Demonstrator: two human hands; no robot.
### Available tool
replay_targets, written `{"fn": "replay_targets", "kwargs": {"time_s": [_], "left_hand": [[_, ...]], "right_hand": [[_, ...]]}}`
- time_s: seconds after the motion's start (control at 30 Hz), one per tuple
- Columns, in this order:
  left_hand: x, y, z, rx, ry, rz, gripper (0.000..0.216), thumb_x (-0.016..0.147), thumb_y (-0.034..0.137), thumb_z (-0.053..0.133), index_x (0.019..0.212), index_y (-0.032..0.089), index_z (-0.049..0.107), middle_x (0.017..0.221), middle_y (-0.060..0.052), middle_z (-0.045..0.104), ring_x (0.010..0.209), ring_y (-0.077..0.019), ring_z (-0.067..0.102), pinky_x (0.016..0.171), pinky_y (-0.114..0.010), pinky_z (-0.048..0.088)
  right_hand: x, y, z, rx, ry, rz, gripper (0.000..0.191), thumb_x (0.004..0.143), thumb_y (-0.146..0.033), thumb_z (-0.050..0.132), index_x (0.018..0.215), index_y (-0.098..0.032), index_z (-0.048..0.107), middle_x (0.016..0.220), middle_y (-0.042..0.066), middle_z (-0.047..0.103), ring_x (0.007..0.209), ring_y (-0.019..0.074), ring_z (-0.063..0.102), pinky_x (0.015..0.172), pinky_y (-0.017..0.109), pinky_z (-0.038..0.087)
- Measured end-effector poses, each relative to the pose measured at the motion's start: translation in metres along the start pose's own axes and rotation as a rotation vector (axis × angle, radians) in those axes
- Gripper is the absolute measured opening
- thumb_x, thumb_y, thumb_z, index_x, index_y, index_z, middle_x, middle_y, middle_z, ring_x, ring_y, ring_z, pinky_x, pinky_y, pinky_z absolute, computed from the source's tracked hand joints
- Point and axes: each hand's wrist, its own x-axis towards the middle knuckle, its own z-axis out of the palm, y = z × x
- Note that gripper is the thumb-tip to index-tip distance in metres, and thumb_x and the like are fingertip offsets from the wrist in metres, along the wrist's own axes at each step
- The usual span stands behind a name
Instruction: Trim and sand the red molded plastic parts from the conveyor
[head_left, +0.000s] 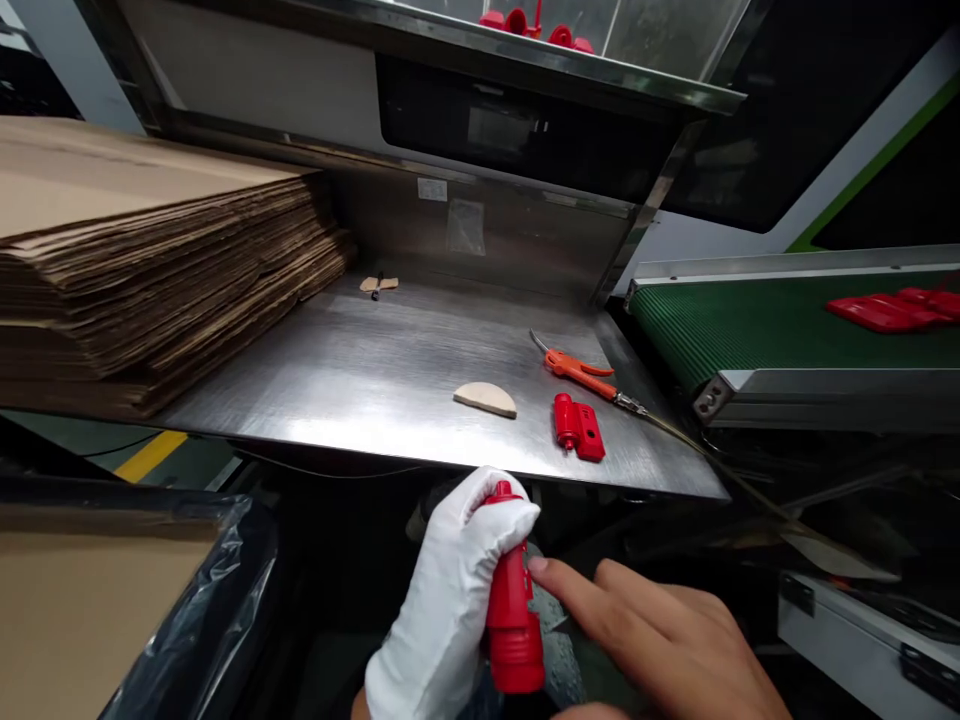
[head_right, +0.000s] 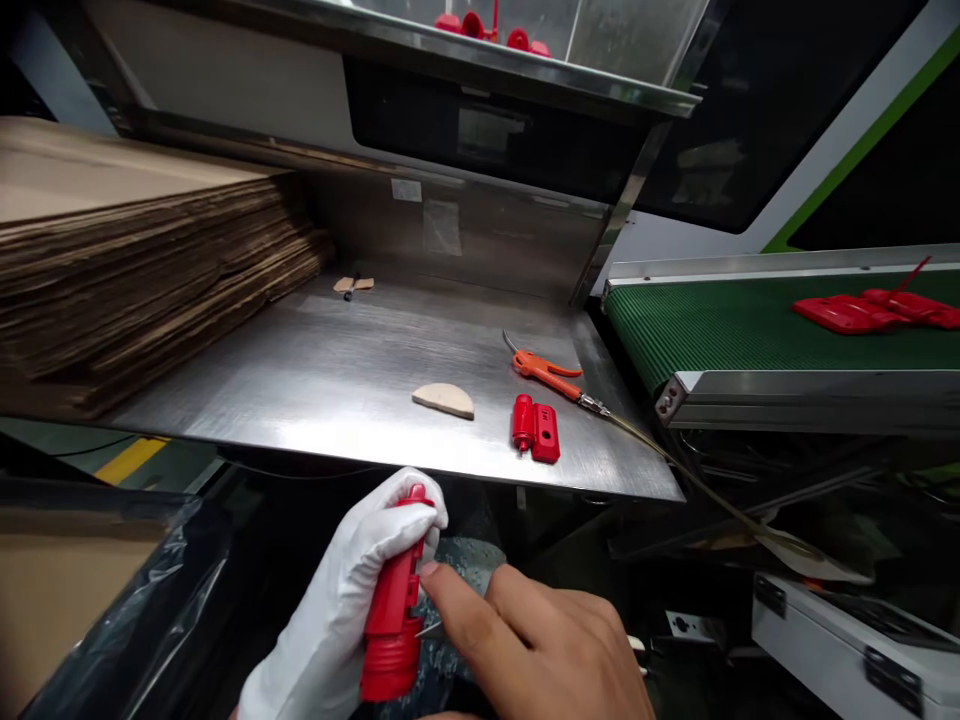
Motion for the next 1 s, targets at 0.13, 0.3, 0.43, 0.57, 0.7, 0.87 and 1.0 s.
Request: {"fn": "replay_targets", "kwargs": {"time_s": [0.13,0.3,0.43,0.57,0.7,0.87,1.0], "left_hand": [[-0.002,0.005,0.004,0.019,0.044,0.03,0.027,0.076,0.037,0.069,0.067,0.021,0.05,0.067,0.004,0.041,0.063,-0.0119,0.034,0.058,-0.025,0.033],[-0.006,0.013,0.008,-0.064,0.032,-0.017,0.031,0.07,0.035,0.072,0.063,0.021,0.046,0.063,0.006,0.035,0.059,-0.0107,0.026,0.053,-0.025,0.027],[-0.008,0.014,0.007,0.003,0.054,0.018,0.025,0.076,0.036,0.068,0.066,0.02,0.05,0.065,0.004,0.04,0.061,-0.0117,0.033,0.056,-0.025,0.03],[-0.008,0.013,0.006,0.033,0.04,0.012,0.026,0.076,0.036,0.069,0.067,0.02,0.05,0.065,0.004,0.041,0.06,-0.0111,0.034,0.057,-0.025,0.032],[-0.007,0.013,0.009,-0.005,0.022,-0.021,0.027,0.076,0.037,0.069,0.067,0.02,0.05,0.064,0.004,0.041,0.058,-0.0107,0.031,0.054,-0.025,0.029],[-0.005,0.012,0.01,0.008,0.017,-0.035,0.03,0.073,0.038,0.071,0.065,0.021,0.048,0.062,0.004,0.04,0.057,-0.0111,0.03,0.052,-0.026,0.028],[-0.002,0.011,0.006,-0.02,0.015,-0.047,0.03,0.071,0.039,0.072,0.063,0.021,0.049,0.061,0.005,0.041,0.057,-0.0109,0.031,0.051,-0.025,0.03]], "right_hand": [[0.002,0.003,-0.002,-0.073,-0.078,-0.098,0.063,0.098,-0.064,0.046,0.139,-0.017,0.054,0.065,-0.005,0.053,0.048,0.0084,0.058,0.042,0.021,0.041],[0.003,0.001,-0.001,-0.116,-0.062,-0.082,0.064,0.098,-0.065,0.046,0.141,-0.018,0.055,0.065,-0.006,0.052,0.045,0.006,0.055,0.041,0.021,0.04],[0.005,-0.002,0.0,-0.123,-0.042,-0.078,0.06,0.102,-0.063,0.038,0.138,-0.019,0.057,0.065,-0.006,0.053,0.045,0.0056,0.056,0.041,0.021,0.041],[0.007,-0.005,0.0,-0.132,-0.013,-0.081,0.058,0.102,-0.062,0.039,0.136,-0.019,0.058,0.064,-0.006,0.053,0.045,0.0061,0.055,0.039,0.022,0.038],[0.009,-0.008,0.0,-0.131,0.013,-0.059,0.055,0.101,-0.061,0.041,0.135,-0.02,0.059,0.062,-0.007,0.051,0.043,0.0057,0.052,0.038,0.022,0.037],[0.009,-0.008,0.001,-0.171,0.057,-0.052,0.056,0.101,-0.062,0.042,0.131,-0.018,0.062,0.062,-0.006,0.051,0.043,0.0064,0.053,0.039,0.024,0.037],[0.009,-0.012,-0.001,-0.214,0.077,-0.031,0.058,0.1,-0.064,0.041,0.13,-0.02,0.064,0.06,-0.006,0.051,0.043,0.0064,0.053,0.04,0.025,0.037]]}}
